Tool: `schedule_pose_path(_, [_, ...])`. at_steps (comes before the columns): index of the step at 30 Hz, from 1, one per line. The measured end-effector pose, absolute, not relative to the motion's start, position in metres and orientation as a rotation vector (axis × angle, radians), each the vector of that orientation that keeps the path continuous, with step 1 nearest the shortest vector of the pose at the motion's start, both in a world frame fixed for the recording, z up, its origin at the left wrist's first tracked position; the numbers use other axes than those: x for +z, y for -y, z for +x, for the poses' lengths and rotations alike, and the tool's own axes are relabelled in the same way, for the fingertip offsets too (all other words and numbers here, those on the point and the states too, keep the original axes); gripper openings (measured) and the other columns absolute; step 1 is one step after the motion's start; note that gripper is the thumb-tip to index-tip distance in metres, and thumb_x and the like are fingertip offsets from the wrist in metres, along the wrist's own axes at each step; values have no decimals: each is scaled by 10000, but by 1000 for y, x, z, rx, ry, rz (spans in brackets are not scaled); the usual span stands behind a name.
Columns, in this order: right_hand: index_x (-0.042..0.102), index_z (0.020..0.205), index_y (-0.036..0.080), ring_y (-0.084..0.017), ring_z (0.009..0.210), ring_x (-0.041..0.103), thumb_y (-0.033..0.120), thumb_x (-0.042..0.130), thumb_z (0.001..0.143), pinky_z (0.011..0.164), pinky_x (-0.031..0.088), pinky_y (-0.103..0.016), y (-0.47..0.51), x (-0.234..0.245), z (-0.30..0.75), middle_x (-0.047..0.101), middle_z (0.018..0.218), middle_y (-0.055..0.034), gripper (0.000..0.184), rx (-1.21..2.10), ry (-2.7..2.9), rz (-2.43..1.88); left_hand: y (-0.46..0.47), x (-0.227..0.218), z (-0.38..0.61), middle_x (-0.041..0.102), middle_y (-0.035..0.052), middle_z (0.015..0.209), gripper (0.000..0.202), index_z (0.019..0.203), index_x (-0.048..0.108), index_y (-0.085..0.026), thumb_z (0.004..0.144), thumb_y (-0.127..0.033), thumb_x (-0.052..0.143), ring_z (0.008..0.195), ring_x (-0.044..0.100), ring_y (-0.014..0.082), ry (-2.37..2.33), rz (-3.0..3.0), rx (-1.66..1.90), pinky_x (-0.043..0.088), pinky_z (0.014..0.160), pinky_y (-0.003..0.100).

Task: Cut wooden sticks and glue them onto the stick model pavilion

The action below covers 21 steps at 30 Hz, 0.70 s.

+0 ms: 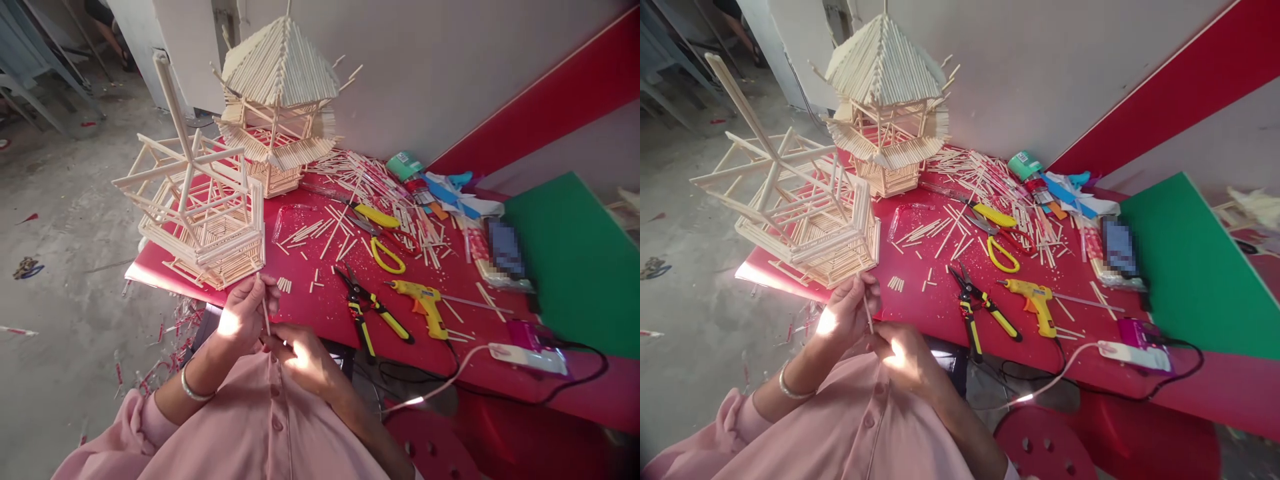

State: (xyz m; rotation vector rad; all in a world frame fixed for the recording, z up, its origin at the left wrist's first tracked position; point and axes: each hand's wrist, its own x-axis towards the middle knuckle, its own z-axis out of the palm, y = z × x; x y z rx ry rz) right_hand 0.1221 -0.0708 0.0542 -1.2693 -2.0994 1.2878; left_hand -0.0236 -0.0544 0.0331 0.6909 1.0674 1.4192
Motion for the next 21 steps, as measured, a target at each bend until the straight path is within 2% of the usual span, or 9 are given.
schedule_pose_path(2, [708,828,198,-157,683,667,363,480,960,582,478,-219,66,54,132,718,741,-10,311,1351,2007,-1331,55,31,-26,697,69,806,426,971,679,-159,890,-553,540,641,628,142,-1169,800,1400,534,584,269])
schedule_pose_path(4, [706,872,191,-172,672,669,400,466,960,574,456,-227,52,54,148,721,728,-29,330,1183,1928,-1518,57,27,-32,720,86,885,409,1031,693,-158,917,-507,513,735,657,168,-1355,973,1341,559,658,290])
schedule_pose_path(7, [721,932,189,-211,675,669,362,485,941,614,436,-273,19,55,168,735,743,-82,292,613,1979,-1862,58,20,-38,735,70,873,246,922,732,-182,880,-380,591,780,673,178,-1582,1308,1275,562,710,288])
schedule_pose_path(10, [722,990,182,-250,710,669,314,482,939,615,408,-307,-12,56,166,738,795,-128,279,334,2122,-2062,55,14,-37,739,60,815,181,801,738,-196,856,-296,597,752,681,175,-1616,1555,1277,559,705,281])
schedule_pose_path(14, [685,1097,160,-255,807,663,324,480,956,635,403,-313,-27,54,149,720,924,-149,298,194,2149,-2046,51,11,-38,732,42,755,171,755,720,-204,849,-271,593,694,667,159,-1642,1634,1229,535,655,256])
schedule_pose_path(16, [656,1167,162,-254,882,654,316,489,954,667,420,-316,-21,52,146,702,1026,-146,311,157,2117,-1937,51,11,-40,676,15,645,196,684,678,-199,837,-306,619,588,605,133,-1680,1636,1187,483,567,230])
schedule_pose_path(19, [686,1111,209,-222,919,656,272,489,952,734,450,-305,-3,46,148,710,1043,-87,260,323,2152,-1731,51,9,-44,538,-17,528,366,527,517,-192,834,-357,630,490,476,101,-1693,1631,1181,386,484,223])
schedule_pose_path(21, [705,1043,230,-201,919,664,261,494,951,762,461,-292,10,43,151,722,1026,-55,232,456,2175,-1654,51,7,-45,522,-8,546,419,494,423,-197,855,-329,589,507,470,104,-1642,1641,1190,378,495,231])
